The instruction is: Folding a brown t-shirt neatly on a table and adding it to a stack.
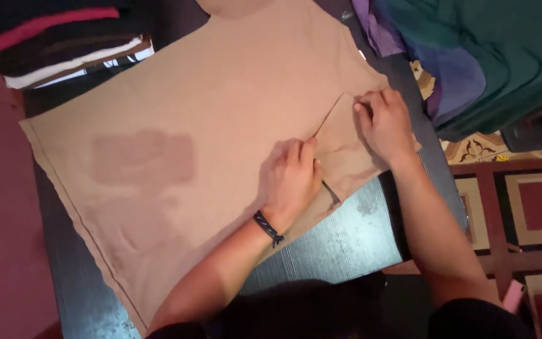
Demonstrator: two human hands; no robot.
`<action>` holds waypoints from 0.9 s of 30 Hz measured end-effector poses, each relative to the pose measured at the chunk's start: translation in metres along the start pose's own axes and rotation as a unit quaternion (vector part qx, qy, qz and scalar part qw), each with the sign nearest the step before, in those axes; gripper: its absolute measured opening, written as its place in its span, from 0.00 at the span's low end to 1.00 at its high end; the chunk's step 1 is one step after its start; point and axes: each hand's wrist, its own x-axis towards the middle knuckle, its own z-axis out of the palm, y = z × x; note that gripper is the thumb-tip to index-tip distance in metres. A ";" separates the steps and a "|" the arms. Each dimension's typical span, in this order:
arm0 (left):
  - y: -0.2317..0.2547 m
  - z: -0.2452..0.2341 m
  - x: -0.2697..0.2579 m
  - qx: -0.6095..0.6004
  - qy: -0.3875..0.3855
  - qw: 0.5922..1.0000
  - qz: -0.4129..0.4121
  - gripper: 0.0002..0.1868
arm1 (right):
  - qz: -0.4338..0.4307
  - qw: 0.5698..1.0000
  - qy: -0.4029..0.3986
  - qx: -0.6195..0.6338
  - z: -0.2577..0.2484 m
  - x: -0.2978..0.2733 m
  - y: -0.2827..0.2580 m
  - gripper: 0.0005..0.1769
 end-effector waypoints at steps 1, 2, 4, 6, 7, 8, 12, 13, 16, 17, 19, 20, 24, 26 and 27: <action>0.001 0.002 -0.001 -0.001 0.000 1.000 0.000 0.25 | 0.000 1.000 -0.001 0.000 0.000 0.000 -0.001 0.09; 0.002 0.003 -0.002 -0.018 0.010 0.999 0.032 0.24 | 0.001 1.000 0.000 -0.008 -0.001 -0.001 -0.002 0.08; 0.004 -0.002 -0.001 -0.033 0.023 0.997 0.065 0.23 | -0.001 1.000 0.004 -0.013 -0.003 0.004 -0.006 0.08; 0.007 -0.016 -0.001 -0.048 -0.091 0.989 0.102 0.29 | 0.015 1.000 -0.005 -0.004 -0.009 0.007 -0.013 0.07; 0.006 -0.010 -0.006 -0.048 -0.090 0.990 0.101 0.29 | 0.013 1.000 -0.006 -0.004 -0.006 0.006 -0.010 0.07; 0.005 -0.003 -0.010 -0.028 -0.142 0.986 0.084 0.33 | 0.015 1.000 -0.003 0.001 -0.002 0.005 -0.008 0.07; 0.002 0.001 -0.013 -0.006 -0.229 0.971 0.071 0.41 | 0.029 0.999 -0.003 0.028 0.002 0.001 0.000 0.11; 0.002 -0.007 -0.012 -0.005 -0.226 0.972 0.070 0.41 | 0.027 0.999 -0.001 0.028 0.000 -0.001 0.001 0.11; -0.005 -0.034 -0.006 -0.028 -0.221 0.973 0.069 0.41 | 0.014 1.000 0.001 -0.011 -0.005 -0.008 0.004 0.13; -0.011 -0.046 -0.001 -0.018 -0.243 0.969 0.049 0.41 | 0.022 1.000 -0.012 -0.006 -0.005 -0.009 0.005 0.14; -0.032 -0.052 -0.006 -0.007 -0.263 0.964 0.027 0.40 | 0.027 0.999 -0.024 0.001 -0.005 -0.012 0.007 0.14; -0.048 -0.048 -0.014 0.031 -0.262 0.965 0.002 0.42 | 0.018 1.000 -0.011 -0.007 -0.004 -0.015 0.010 0.14; -0.074 -0.053 -0.047 0.095 -0.254 0.962 -0.033 0.44 | 0.028 0.999 0.000 -0.037 -0.006 -0.028 0.003 0.14; -0.072 -0.063 -0.058 0.097 -0.251 0.963 -0.024 0.44 | 0.035 0.998 0.000 -0.051 -0.015 -0.037 -0.013 0.13; -0.071 -0.067 -0.063 0.098 -0.251 0.963 -0.015 0.44 | 0.044 0.997 -0.001 -0.066 -0.018 -0.041 -0.020 0.13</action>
